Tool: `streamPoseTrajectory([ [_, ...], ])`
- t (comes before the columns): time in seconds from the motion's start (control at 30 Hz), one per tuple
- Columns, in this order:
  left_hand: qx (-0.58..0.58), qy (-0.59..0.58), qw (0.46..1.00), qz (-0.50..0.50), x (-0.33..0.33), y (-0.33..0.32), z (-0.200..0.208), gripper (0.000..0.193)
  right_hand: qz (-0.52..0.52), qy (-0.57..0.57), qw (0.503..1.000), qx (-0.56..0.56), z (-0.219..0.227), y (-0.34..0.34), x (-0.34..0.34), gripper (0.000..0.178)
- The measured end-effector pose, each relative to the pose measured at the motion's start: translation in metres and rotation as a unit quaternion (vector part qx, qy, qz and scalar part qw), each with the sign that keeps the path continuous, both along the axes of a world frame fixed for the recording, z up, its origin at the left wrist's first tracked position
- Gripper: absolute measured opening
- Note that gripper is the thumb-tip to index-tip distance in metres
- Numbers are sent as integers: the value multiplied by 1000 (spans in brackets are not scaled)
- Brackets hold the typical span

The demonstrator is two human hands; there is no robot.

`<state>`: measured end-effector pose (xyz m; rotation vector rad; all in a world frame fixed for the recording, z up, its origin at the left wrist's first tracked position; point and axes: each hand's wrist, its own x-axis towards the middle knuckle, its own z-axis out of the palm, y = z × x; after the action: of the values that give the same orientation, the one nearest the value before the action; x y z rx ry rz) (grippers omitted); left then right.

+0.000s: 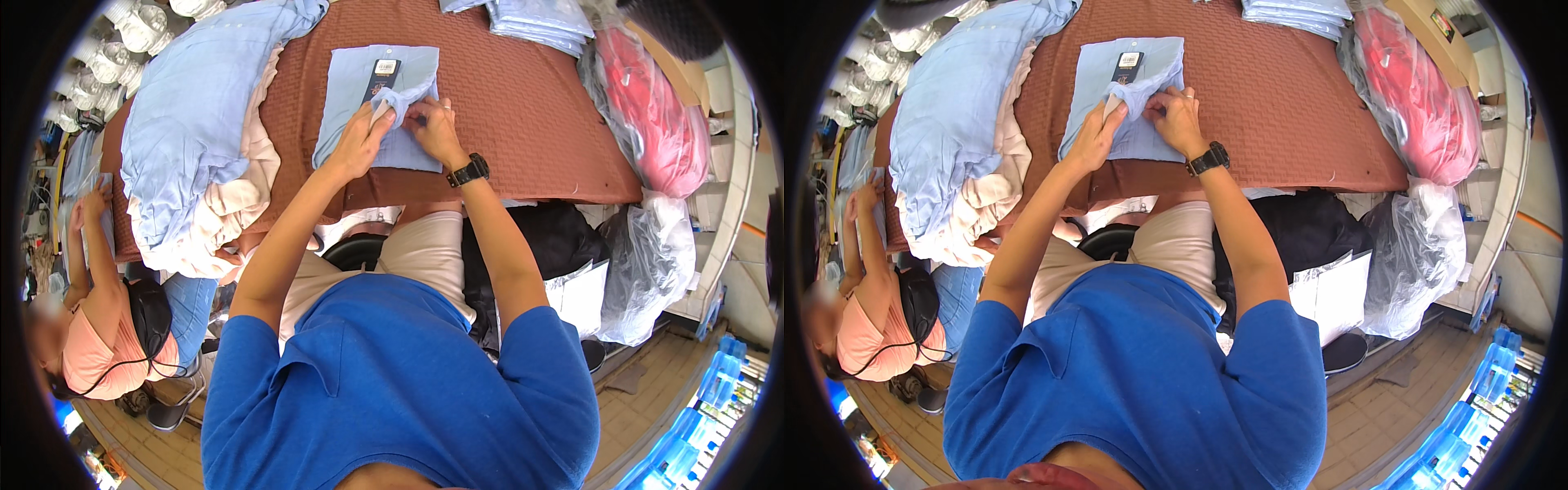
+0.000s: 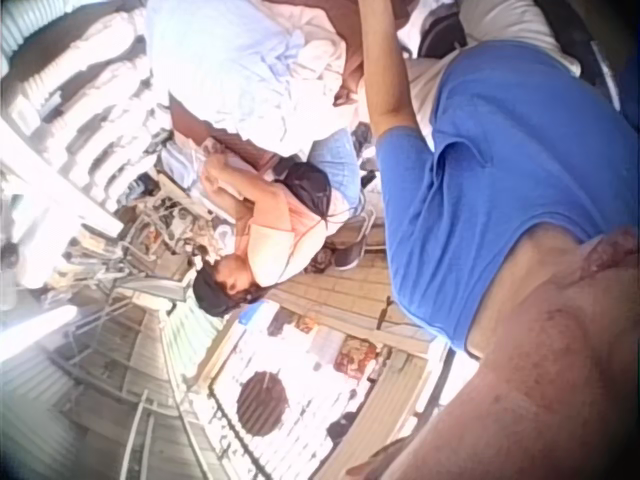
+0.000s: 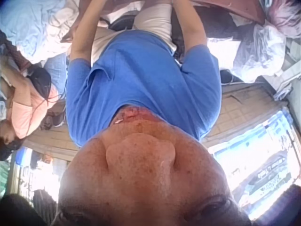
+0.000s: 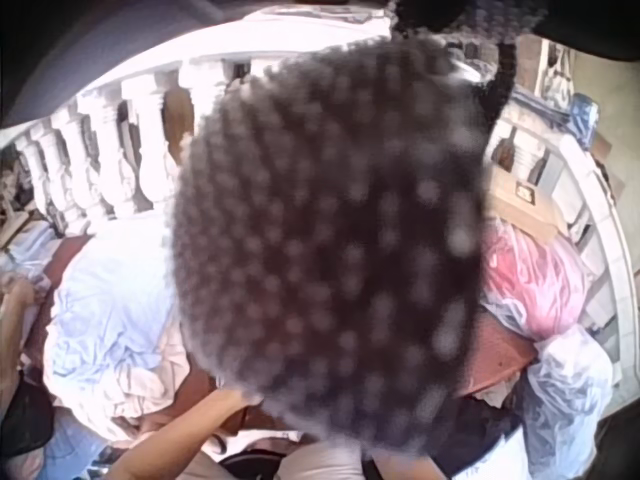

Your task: The person folds a light blue collared shirt on a table by tucking in the sleeves and folding the bottom up, then places the folded shirt into a clear plastic bag and seals it.

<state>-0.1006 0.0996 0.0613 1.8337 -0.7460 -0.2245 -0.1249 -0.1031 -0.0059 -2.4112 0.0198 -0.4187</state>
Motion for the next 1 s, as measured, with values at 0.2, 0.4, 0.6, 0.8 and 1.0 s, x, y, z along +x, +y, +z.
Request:
streamPoseTrajectory([
  [0.2, 17, -81, 996, -19, 1, -8, -4, 47, -88, -80, 992, -42, -14, 15, 10, 32],
  [0.4, 52, -139, 988, -34, -7, -15, -19, 51, -188, -88, 978, -12, -1, -8, -12, 55],
  [0.6, 54, -146, 987, -25, -9, -16, -21, 48, -125, 33, 973, 189, 9, -27, -40, 42],
  [0.8, 120, -266, 956, -14, -15, -21, -30, 50, -189, 9, 966, 174, 5, -14, -28, 26],
  [1.0, 187, -319, 928, -30, -34, -24, -45, 74, -155, 67, 975, 147, -4, -34, -26, 22],
])
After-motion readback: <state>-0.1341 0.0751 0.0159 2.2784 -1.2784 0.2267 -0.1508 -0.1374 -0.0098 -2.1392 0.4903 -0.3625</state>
